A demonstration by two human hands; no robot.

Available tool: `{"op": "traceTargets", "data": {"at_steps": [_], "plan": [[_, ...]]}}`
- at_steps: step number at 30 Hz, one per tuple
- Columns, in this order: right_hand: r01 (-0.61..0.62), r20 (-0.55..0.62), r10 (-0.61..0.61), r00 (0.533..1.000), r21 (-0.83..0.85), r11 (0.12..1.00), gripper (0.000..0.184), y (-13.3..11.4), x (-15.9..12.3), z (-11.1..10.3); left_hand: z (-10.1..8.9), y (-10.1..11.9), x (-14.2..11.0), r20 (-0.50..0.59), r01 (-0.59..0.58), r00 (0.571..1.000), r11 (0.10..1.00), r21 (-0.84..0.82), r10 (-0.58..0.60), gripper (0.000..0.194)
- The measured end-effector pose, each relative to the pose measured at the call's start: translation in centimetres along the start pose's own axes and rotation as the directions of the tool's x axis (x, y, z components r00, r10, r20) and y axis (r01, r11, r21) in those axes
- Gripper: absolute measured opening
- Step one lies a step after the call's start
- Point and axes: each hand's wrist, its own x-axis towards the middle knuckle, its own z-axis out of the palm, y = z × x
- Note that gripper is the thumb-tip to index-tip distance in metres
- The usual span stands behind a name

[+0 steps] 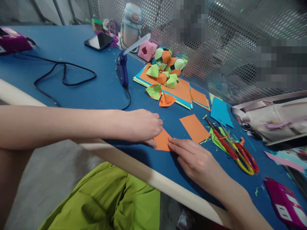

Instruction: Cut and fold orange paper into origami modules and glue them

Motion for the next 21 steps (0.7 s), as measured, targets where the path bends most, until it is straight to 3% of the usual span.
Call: {"op": "traceTargets", "data": {"at_steps": [4, 8, 11, 13, 16, 19, 21], "plan": [[-0.016, 0.008, 0.016, 1.0, 0.019, 1.0, 0.028, 0.1, -0.2, -0.2, 0.0, -0.5, -0.1, -0.024, 0.149, 0.989, 0.987, 0.056, -0.148, 0.049], [-0.033, 0.021, 0.032, 0.999, 0.03, 0.999, 0.027, 0.2, -0.2, -0.3, 0.1, -1.4, -0.1, -0.084, 0.178, 0.981, 0.983, 0.048, -0.174, 0.053], [-0.029, 0.02, 0.029, 0.999, 0.026, 0.999, 0.027, 0.2, 0.0, -0.3, -0.1, -1.5, 0.0, -0.145, 0.086, 0.986, 0.996, 0.034, -0.08, 0.041], [-0.018, 0.007, 0.018, 1.0, 0.019, 1.0, 0.026, 0.1, 0.2, -0.3, 0.1, -1.1, 0.1, -0.18, -0.047, 0.983, 0.999, -0.005, 0.046, 0.029], [-0.014, -0.009, 0.015, 1.0, 0.07, 0.997, 0.025, -0.3, 0.3, -0.6, 0.7, -0.7, 0.2, -0.136, -0.209, 0.97, 0.977, -0.04, 0.201, 0.017], [-0.052, -0.061, 0.065, 0.996, 0.197, 0.979, 0.024, -0.5, 0.4, -0.9, 1.1, -1.1, 0.4, -0.088, -0.186, 0.978, 0.982, 0.017, 0.187, 0.014], [-0.1, -0.125, 0.127, 0.984, 0.208, 0.973, 0.023, -0.2, 0.4, -0.7, 1.1, -1.7, 0.6, -0.124, -0.121, 0.984, 0.99, 0.079, 0.13, 0.016]]}}
